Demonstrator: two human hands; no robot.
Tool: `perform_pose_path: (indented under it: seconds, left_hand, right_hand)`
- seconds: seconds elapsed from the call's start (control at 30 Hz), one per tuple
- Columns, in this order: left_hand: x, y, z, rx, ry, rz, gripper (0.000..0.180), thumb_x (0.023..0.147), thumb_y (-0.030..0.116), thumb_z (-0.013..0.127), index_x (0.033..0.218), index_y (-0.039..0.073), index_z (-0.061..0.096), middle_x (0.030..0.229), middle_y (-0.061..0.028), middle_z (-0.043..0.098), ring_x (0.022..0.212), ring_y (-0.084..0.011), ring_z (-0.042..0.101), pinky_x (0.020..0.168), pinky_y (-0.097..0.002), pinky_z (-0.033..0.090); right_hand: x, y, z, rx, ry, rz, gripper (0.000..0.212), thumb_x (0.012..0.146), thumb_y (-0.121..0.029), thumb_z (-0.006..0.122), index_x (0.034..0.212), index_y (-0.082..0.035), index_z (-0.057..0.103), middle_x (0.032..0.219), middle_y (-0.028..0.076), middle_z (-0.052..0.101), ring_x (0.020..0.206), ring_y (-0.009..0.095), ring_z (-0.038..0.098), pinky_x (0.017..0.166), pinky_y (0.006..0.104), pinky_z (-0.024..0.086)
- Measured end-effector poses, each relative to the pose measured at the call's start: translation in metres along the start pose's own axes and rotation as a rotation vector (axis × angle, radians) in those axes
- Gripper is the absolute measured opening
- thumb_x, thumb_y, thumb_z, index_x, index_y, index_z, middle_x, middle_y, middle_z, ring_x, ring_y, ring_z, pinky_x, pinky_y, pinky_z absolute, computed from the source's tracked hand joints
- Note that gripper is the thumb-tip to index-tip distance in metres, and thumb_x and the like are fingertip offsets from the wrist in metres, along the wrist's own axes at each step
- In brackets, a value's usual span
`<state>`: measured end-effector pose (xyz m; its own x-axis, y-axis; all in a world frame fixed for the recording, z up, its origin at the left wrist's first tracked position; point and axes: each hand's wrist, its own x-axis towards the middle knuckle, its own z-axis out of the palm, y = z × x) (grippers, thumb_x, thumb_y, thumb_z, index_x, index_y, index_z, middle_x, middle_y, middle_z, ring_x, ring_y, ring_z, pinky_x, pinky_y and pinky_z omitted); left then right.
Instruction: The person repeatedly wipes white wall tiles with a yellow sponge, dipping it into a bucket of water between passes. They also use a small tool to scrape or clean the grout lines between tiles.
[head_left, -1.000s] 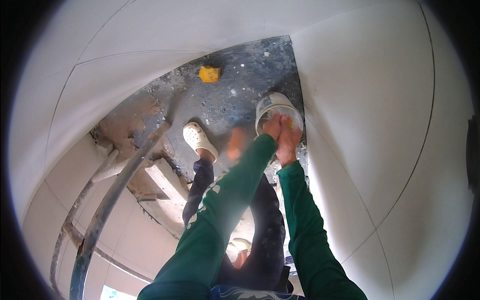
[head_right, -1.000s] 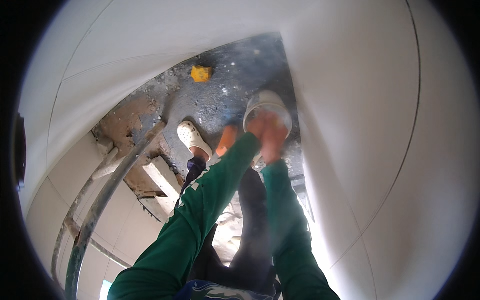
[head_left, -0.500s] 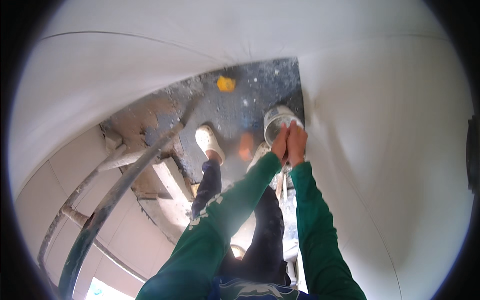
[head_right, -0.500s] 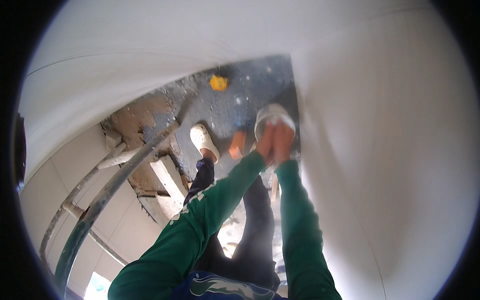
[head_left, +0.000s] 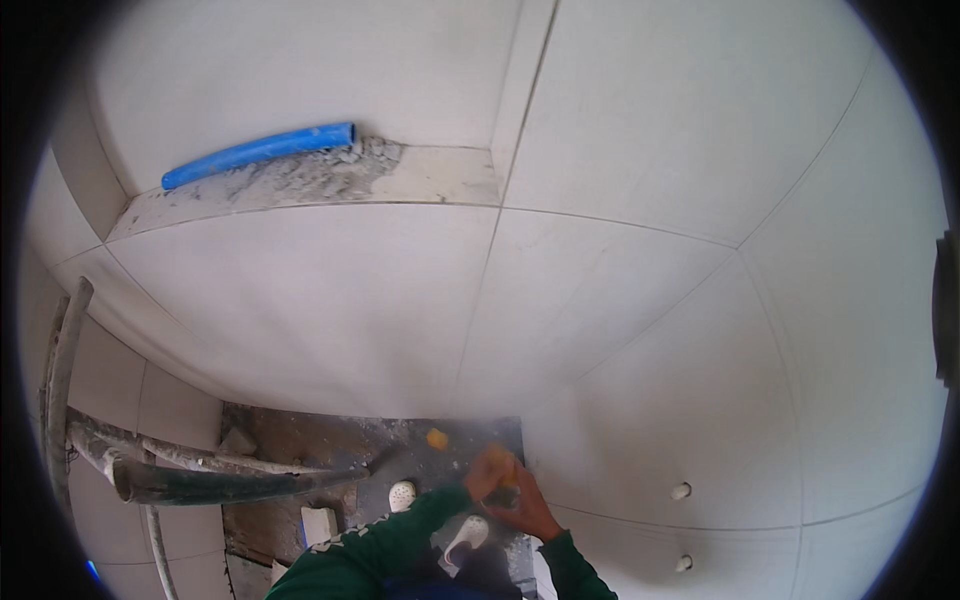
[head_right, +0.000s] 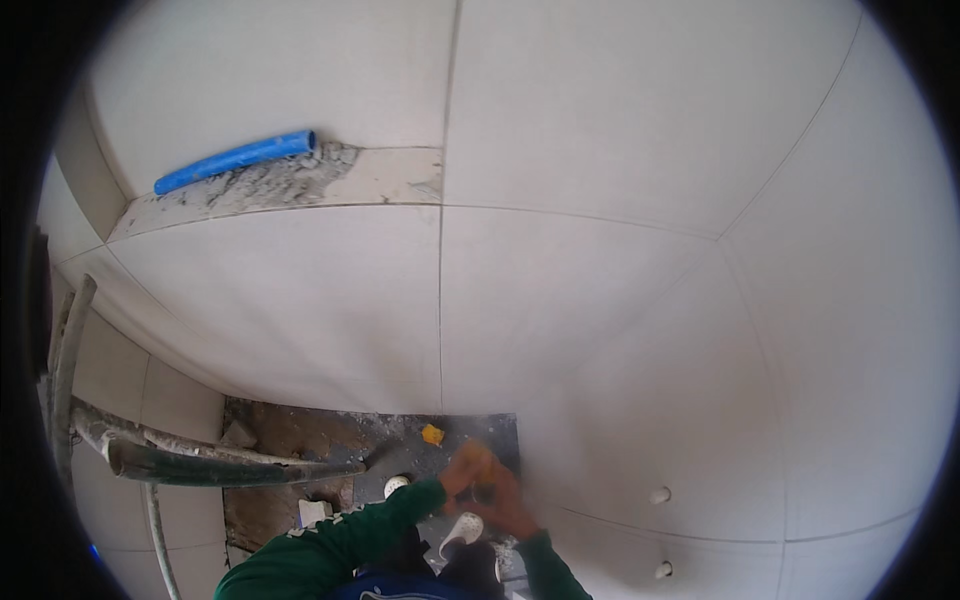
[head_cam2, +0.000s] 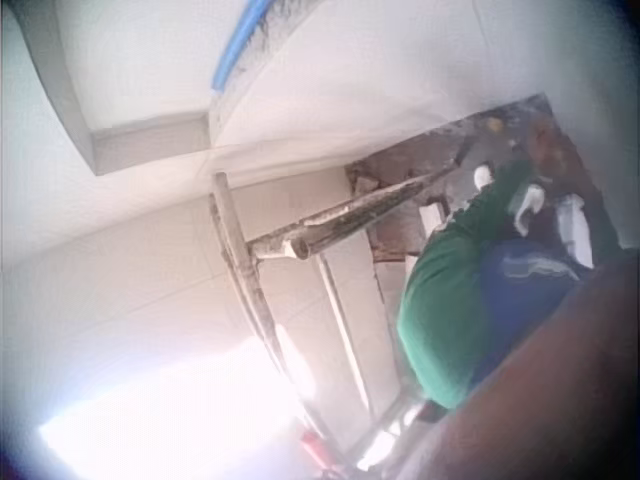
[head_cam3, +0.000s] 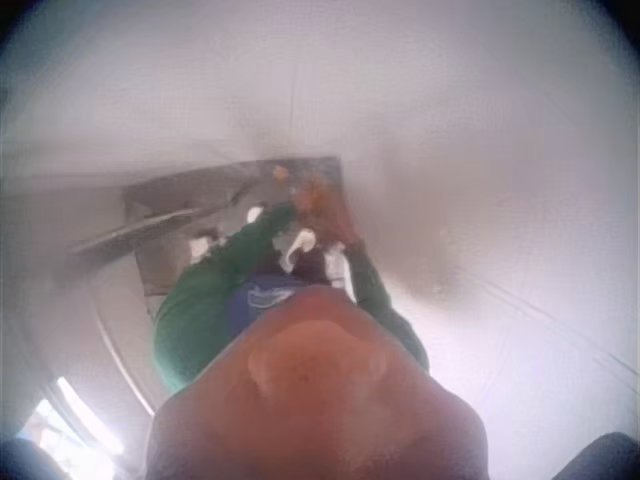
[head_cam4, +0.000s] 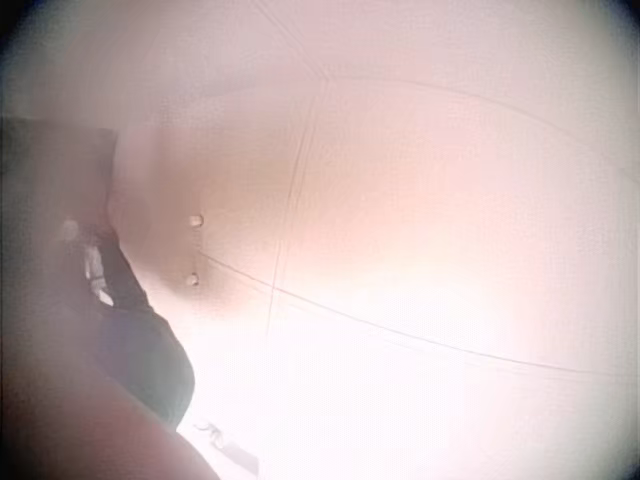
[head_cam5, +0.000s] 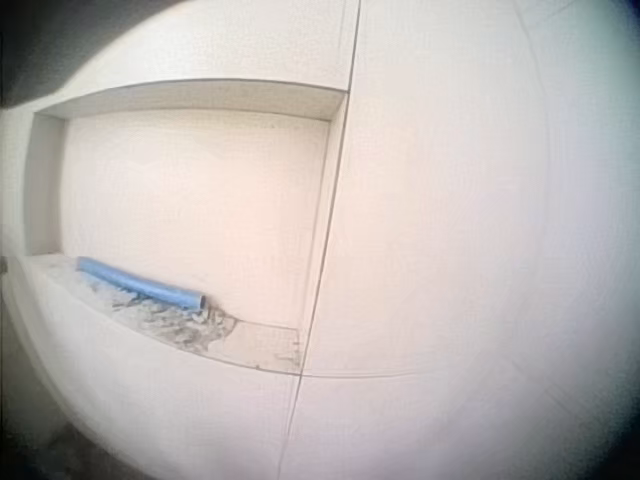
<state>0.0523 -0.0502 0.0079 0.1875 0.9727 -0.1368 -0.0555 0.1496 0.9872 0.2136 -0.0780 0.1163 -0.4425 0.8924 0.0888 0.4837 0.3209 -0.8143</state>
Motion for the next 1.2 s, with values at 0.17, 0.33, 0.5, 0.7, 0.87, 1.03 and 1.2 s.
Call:
perform_pose_path:
  seconds: [0.17,0.33,0.5,0.7,0.87,1.03,1.2]
  left_hand:
    - [-0.026,0.077,-0.017,0.529,-0.001,0.501,0.047,0.103,0.029,0.061,0.142,0.005,0.051,0.139,-0.0189,0.058,0.125,-0.0315,0.060,0.106,-0.0388,0.047]
    - [-0.065,0.185,-0.047,0.380,0.063,0.135,0.053,0.099,0.027,0.066,0.143,0.003,0.050,0.127,-0.0200,0.068,0.114,-0.0332,0.068,0.097,-0.0381,0.054]
    - [-0.045,0.155,-0.077,-0.156,0.123,0.273,0.051,0.095,0.027,0.072,0.137,0.003,0.055,0.117,-0.0182,0.072,0.105,-0.0303,0.072,0.089,-0.0375,0.057]
    - [-0.040,0.352,-0.116,0.569,0.542,0.868,0.037,0.087,0.013,0.073,0.123,0.009,0.068,0.114,-0.0056,0.070,0.101,-0.0293,0.062,0.088,-0.0422,0.048]
    - [0.023,0.467,-0.120,0.963,0.832,1.027,0.033,0.084,0.017,0.070,0.116,0.012,0.070,0.117,-0.0029,0.065,0.103,-0.0256,0.052,0.083,-0.0428,0.040]
    - [0.076,0.453,-0.120,1.136,0.840,0.947,0.030,0.083,0.017,0.066,0.113,0.013,0.069,0.105,-0.0014,0.065,0.101,-0.0254,0.051,0.081,-0.0428,0.038]
    - [0.094,0.445,-0.124,0.968,0.935,1.148,0.027,0.079,0.013,0.066,0.106,0.013,0.071,0.097,0.0002,0.064,0.097,-0.0235,0.051,0.077,-0.0405,0.039]
  right_hand:
    - [0.014,-0.030,0.022,-0.286,0.324,-0.027,0.064,0.079,-0.023,0.082,0.134,-0.002,0.056,0.134,0.023,0.051,0.125,0.040,0.052,0.102,0.0484,0.045]
    - [0.042,-0.085,0.015,-0.214,0.337,-0.068,0.053,0.081,-0.016,0.076,0.130,-0.002,0.060,0.125,0.021,0.060,0.117,0.043,0.055,0.101,0.0479,0.045]
    - [0.124,-0.201,-0.072,-0.679,0.332,-0.370,0.052,0.083,-0.021,0.071,0.129,0.000,0.061,0.121,0.019,0.063,0.116,0.040,0.055,0.105,0.0535,0.039]
    - [0.250,-0.439,-0.183,-1.401,0.470,-0.914,0.061,0.079,-0.012,0.075,0.138,-0.011,0.059,0.123,0.007,0.068,0.119,0.030,0.052,0.103,0.0435,0.039]
    - [0.341,-0.469,-0.205,-1.913,-0.009,-0.803,0.031,0.078,-0.014,0.074,0.109,-0.011,0.071,0.105,0.003,0.071,0.111,0.025,0.057,0.097,0.0376,0.044]
    - [0.379,-0.430,-0.168,-1.944,-0.400,-0.681,0.007,0.076,-0.018,0.073,0.078,-0.011,0.076,0.088,0.002,0.073,0.108,0.024,0.057,0.092,0.0374,0.047]
    - [0.385,-0.436,-0.158,-1.947,-0.573,-0.525,0.011,0.082,-0.017,0.067,0.082,-0.014,0.078,0.091,0.006,0.074,0.107,0.026,0.063,0.091,0.0387,0.051]
